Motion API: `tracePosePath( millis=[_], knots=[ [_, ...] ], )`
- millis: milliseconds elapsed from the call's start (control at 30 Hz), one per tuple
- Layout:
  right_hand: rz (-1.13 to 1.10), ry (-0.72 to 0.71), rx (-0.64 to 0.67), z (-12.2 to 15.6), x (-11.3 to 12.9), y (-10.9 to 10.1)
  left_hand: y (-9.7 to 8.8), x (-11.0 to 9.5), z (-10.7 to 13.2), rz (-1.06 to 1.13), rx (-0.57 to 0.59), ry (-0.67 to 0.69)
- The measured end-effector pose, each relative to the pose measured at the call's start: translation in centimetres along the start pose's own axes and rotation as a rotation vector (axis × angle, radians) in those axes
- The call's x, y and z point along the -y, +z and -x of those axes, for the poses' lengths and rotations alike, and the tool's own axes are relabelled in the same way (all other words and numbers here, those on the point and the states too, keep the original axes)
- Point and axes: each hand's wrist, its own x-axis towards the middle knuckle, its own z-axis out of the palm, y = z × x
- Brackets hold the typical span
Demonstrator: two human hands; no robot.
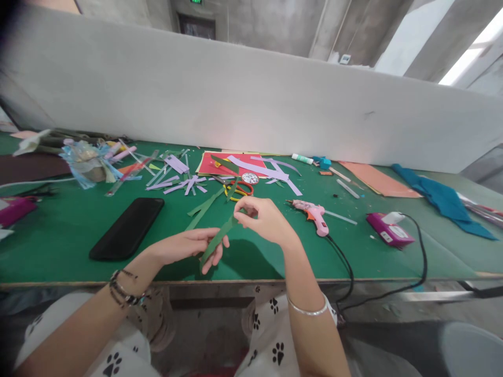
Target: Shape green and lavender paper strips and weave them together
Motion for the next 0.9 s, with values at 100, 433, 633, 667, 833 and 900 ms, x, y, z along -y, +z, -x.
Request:
tracePosePath(
  millis=[100, 433, 633, 667, 833, 900],
  knots=[
    [-0.021, 0.006, -0.021, 0.0, -0.2, 0.0, -0.1, 0.3, -0.1, 0.041, -0.003, 0.016],
    [0.027, 0.0, -0.052, -0.2, -0.3, -0.2, 0.6, 1.2, -1.2, 0.137, -0.069, 0.021],
    [0.0, 0.033, -0.075, -0.3, -0.8, -0.2, 0.7, 1.3, -1.1, 0.128, -0.064, 0.063],
    [-0.013, 0.031, -0.079, -0.3, -0.9, -0.2, 0.7, 1.3, -1.2, 0.115, -0.063, 0.069],
    [-0.071, 0.038, -0.093, -0.2, -1.3, -0.6, 0.6, 1.4, -1.3, 0.115, -0.11, 0.074],
    [-0.072, 0.041, -0.101, -0.1, -1.4, -0.9, 0.5, 1.3, -1.3, 0.157, -0.18, 0.084]
  ],
)
